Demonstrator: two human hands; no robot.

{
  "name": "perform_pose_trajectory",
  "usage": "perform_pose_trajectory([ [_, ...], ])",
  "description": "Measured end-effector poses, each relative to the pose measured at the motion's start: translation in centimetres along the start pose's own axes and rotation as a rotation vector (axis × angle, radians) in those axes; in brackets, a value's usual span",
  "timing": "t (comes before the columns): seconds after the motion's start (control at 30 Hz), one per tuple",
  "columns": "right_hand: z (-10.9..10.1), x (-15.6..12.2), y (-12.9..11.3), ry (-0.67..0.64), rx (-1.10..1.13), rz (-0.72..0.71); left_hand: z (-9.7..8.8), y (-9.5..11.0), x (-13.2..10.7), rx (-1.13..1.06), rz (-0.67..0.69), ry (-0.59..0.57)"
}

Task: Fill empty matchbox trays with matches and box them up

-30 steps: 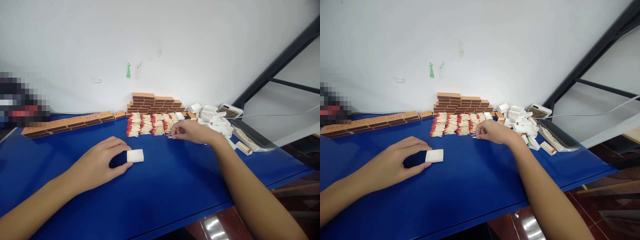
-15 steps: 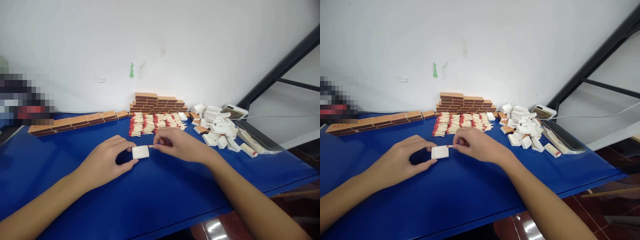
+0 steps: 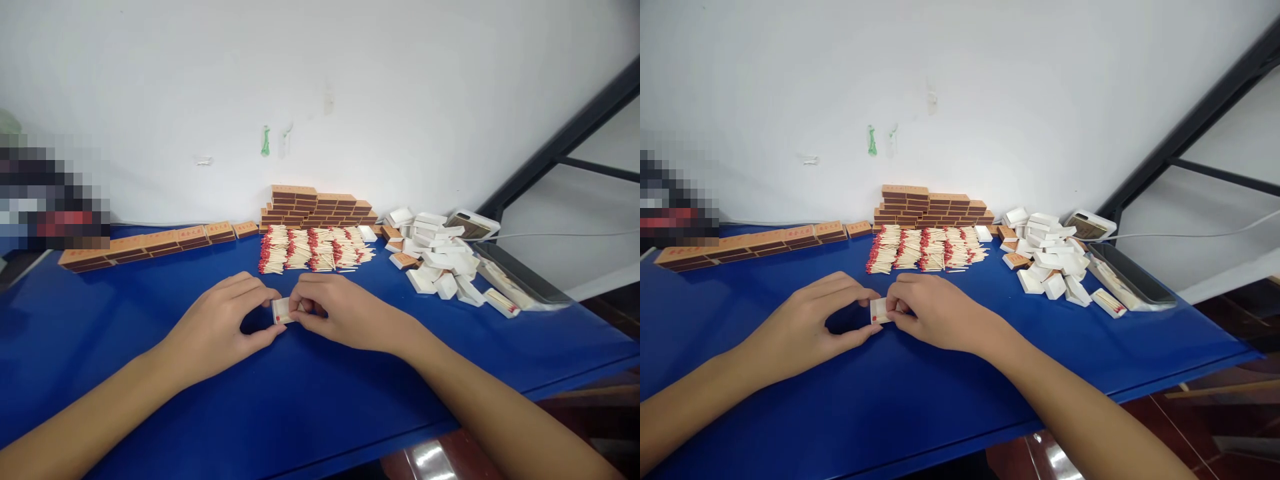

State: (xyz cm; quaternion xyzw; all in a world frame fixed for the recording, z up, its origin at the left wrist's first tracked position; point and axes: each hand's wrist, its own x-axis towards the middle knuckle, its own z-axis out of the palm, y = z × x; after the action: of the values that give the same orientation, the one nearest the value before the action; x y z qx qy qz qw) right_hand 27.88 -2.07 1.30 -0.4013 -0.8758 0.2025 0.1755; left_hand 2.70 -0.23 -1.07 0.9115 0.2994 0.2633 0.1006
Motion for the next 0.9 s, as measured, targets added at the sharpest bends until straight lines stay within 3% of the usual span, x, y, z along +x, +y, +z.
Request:
perform_pose_trajectory([
  [0.1,-2.1,-0.6,1.4,0.044,0.04,0.025,0.0,-0.2,-0.2,-0.022,-0.02,-0.011],
  [0.2,-5.0,-1.4,4.4,0.243,-0.073,0.152,0.0,-0.5,-0.4,-0.036,-0.049,-0.034],
  [0.3,-6.8,-2.0,7.7,0.205,-0.182,0.271,0.0,-0.7,-0.5,-0.045,-0.061,-0.052],
  [0.43,-6.8,-2.1,10.0,0.041,-0.13,0.364,-0.1,-0.9,-0.7,-0.044,-0.059,-0.063],
  [0.9,-6.8,-2.5,10.5,-0.047,-0.226,0.467,-0.3,-1.1,-0.7,-0.022,-0.067,-0.064],
])
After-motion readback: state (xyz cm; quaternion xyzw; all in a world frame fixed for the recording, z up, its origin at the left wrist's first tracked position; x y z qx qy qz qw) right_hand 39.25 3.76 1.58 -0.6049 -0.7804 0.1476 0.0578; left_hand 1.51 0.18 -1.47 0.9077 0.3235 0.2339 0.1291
